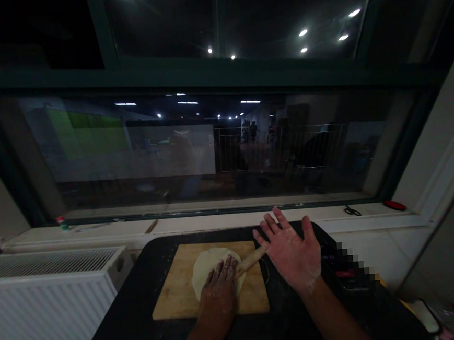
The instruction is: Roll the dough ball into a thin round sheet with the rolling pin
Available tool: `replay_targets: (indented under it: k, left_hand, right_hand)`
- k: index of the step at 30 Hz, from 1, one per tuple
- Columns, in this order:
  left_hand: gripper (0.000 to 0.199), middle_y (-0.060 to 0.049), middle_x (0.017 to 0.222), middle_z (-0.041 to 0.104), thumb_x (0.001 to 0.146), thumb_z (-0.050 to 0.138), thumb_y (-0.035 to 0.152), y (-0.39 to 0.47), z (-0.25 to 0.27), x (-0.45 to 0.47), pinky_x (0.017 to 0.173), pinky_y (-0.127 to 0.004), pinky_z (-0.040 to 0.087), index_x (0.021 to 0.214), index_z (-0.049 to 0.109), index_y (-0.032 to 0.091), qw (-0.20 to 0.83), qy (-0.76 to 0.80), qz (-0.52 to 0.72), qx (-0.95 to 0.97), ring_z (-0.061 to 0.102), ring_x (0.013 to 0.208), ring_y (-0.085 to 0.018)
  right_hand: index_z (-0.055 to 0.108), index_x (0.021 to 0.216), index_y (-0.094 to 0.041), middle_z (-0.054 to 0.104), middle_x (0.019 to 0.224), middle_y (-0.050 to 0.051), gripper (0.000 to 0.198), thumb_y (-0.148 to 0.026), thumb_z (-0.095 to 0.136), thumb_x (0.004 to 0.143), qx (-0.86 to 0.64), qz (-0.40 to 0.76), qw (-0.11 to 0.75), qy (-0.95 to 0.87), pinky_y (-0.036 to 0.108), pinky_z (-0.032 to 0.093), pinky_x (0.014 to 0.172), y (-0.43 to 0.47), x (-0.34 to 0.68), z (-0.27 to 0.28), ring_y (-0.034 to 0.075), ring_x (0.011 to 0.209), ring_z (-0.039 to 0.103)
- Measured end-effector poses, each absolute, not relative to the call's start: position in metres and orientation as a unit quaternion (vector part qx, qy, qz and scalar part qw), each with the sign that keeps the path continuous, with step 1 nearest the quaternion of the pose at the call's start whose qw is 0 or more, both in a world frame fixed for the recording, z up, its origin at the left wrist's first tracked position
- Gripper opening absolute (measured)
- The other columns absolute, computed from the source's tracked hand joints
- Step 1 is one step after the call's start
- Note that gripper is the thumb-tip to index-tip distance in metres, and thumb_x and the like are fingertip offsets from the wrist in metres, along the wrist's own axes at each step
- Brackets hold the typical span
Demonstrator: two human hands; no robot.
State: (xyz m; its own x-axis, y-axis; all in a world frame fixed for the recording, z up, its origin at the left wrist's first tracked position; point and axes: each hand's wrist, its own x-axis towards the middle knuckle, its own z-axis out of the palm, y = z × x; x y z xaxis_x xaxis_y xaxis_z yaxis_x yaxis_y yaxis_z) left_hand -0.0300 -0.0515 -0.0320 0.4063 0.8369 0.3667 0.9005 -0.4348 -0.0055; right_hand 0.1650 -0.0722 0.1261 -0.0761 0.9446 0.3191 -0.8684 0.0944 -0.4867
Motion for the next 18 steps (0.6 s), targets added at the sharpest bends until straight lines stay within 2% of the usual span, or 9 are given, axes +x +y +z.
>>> replay_targets:
  k: [2, 4, 7, 15, 18]
  left_hand:
    - [0.070, -0.003, 0.154, 0.043, 0.080, 0.040, 0.005, -0.052, -0.030, -0.030, 0.112, -0.041, 0.041, 0.148, 0.042, 0.021, 0.106, -0.518, -0.168, -0.832, 0.045, 0.138, -0.023]
    - [0.068, -0.004, 0.152, 0.045, 0.080, 0.041, 0.006, -0.053, -0.028, -0.029, 0.111, -0.042, 0.043, 0.147, 0.044, 0.019, 0.111, -0.515, -0.166, -0.834, 0.047, 0.137, -0.024]
    - [0.067, -0.005, 0.152, 0.045, 0.080, 0.039, 0.005, -0.055, -0.024, -0.029, 0.109, -0.043, 0.044, 0.146, 0.045, 0.016, 0.126, -0.510, -0.159, -0.836, 0.047, 0.136, -0.025]
    - [0.067, -0.003, 0.153, 0.043, 0.082, 0.040, 0.006, -0.054, -0.027, -0.030, 0.110, -0.043, 0.043, 0.148, 0.042, 0.018, 0.104, -0.516, -0.168, -0.833, 0.046, 0.137, -0.025]
    - [0.064, -0.002, 0.155, 0.041, 0.085, 0.041, 0.011, -0.055, -0.026, -0.031, 0.112, -0.043, 0.041, 0.148, 0.041, 0.019, 0.085, -0.514, -0.175, -0.835, 0.044, 0.139, -0.024]
  right_hand:
    - [0.063, 0.094, -0.027, 0.061, 0.089, 0.002, 0.051, -0.070, 0.036, 0.093, -0.047, 0.674, 0.678, -0.289, 0.042, 0.050, 0.086, -0.077, 0.161, 0.130, 0.019, 0.084, 0.059]
    - [0.058, 0.082, -0.025, 0.053, 0.079, 0.000, 0.050, -0.069, 0.036, 0.094, -0.034, 0.674, 0.681, -0.285, 0.037, 0.049, 0.074, -0.082, 0.157, 0.135, 0.017, 0.071, 0.052]
    - [0.051, 0.076, -0.024, 0.043, 0.072, -0.002, 0.051, -0.070, 0.035, 0.094, -0.030, 0.665, 0.691, -0.281, 0.033, 0.045, 0.064, -0.087, 0.151, 0.142, 0.015, 0.063, 0.043]
    - [0.044, 0.064, -0.022, 0.023, 0.052, -0.010, 0.058, -0.071, 0.034, 0.094, -0.098, 0.617, 0.726, -0.286, 0.028, 0.041, 0.058, -0.074, 0.156, 0.131, 0.010, 0.046, 0.019]
    - [0.039, 0.059, -0.022, 0.021, 0.049, -0.011, 0.060, -0.073, 0.041, 0.091, -0.166, 0.563, 0.738, -0.334, 0.023, 0.031, 0.047, -0.043, 0.163, 0.102, 0.008, 0.043, 0.014]
